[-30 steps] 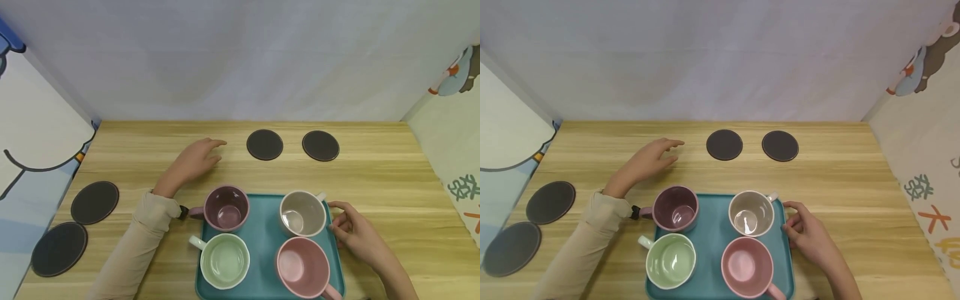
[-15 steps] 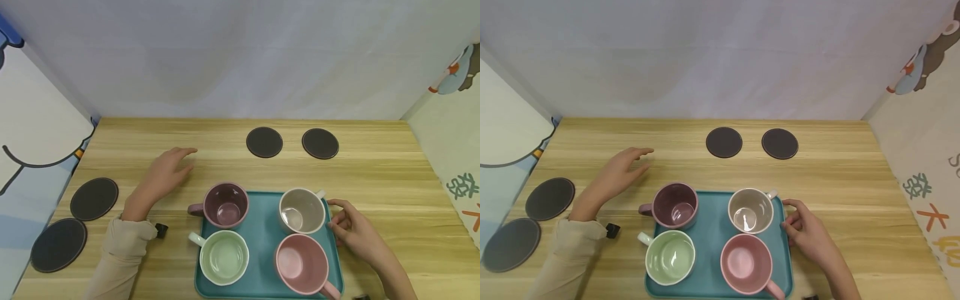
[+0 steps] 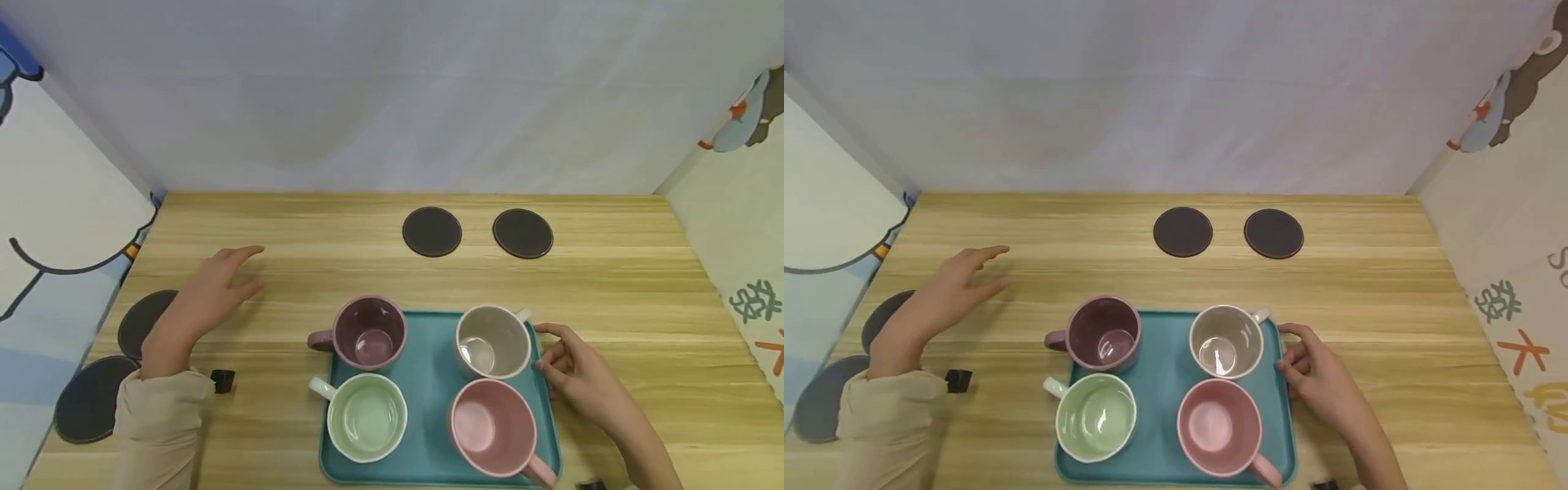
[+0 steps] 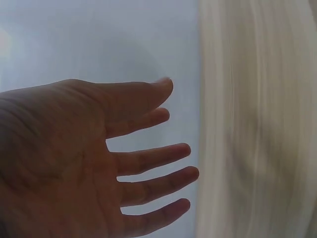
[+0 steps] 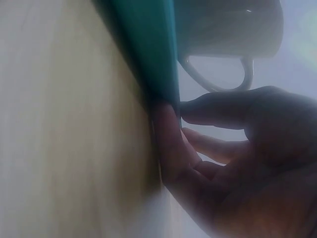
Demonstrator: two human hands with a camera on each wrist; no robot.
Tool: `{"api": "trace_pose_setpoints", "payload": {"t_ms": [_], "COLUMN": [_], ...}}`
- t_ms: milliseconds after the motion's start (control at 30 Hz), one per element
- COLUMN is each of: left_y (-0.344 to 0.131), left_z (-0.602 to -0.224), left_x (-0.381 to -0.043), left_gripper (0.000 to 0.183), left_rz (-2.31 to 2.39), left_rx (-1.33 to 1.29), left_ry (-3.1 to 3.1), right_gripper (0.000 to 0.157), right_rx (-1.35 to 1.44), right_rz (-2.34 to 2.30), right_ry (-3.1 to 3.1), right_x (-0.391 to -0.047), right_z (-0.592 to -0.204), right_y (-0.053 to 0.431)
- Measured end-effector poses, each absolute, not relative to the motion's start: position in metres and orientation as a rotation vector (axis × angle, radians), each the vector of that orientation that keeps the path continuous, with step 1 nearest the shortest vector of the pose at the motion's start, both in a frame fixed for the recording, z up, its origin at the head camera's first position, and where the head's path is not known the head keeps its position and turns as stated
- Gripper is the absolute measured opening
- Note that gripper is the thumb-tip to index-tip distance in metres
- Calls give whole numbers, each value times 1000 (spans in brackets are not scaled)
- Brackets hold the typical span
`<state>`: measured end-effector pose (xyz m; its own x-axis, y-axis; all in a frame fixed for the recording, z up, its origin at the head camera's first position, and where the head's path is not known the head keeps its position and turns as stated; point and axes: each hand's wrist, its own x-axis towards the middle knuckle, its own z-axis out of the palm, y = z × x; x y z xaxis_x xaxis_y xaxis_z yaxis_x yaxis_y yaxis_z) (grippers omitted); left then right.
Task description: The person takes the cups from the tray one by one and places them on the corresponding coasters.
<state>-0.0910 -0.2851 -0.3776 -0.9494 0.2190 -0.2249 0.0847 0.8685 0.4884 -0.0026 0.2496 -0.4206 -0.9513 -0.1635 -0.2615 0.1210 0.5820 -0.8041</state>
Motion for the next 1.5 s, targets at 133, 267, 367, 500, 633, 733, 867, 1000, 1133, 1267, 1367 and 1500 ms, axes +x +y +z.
{"api": "trace_pose_setpoints", "payload": {"t_ms": [133,267,367,500,633,733,867,1000,1133,1267,1367,1500], "left_y": [-301,-320,-335,-355,-372,-380,-386,-387,-384,-381,-380,-380], "left_z": [-383,-390,-393,-396,-397,-398,-397,-397,-396,-394,-395,-397], "left_x": [-79,-63,-50,-37,-31,-30,-27,-25,-27,-28,-28,-27], "left_gripper": [66,69,76,86,95,97,96,98,96,94,96,101], "left_rz": [604,501,440,408,382,366,384,393,405,411,414,420], "left_rx": [179,87,9,-65,-100,-88,-82,-100,-135,-164,-172,-174], "left_ry": [2795,2820,2838,2793,2710,2688,2690,2686,2679,2674,2676,2689], "right_gripper": [60,59,60,59,59,58,59,59,59,60,60,61], "right_rx": [-46,-47,-48,-52,-59,-53,-50,-55,-54,-51,-49,-51], "right_rz": [-1301,-1310,-1320,-1314,-1296,-1288,-1288,-1290,-1294,-1296,-1295,-1293], "right_ry": [2506,2499,2495,2510,2523,2527,2527,2525,2526,2521,2518,2516], "right_x": [-4,-4,-3,-2,-1,-1,-1,-1,-1,-1,-1,-1], "right_z": [-421,-422,-422,-421,-421,-421,-421,-420,-420,-421,-421,-422], "right_y": [248,248,249,250,250,250,250,250,250,251,251,251]}}
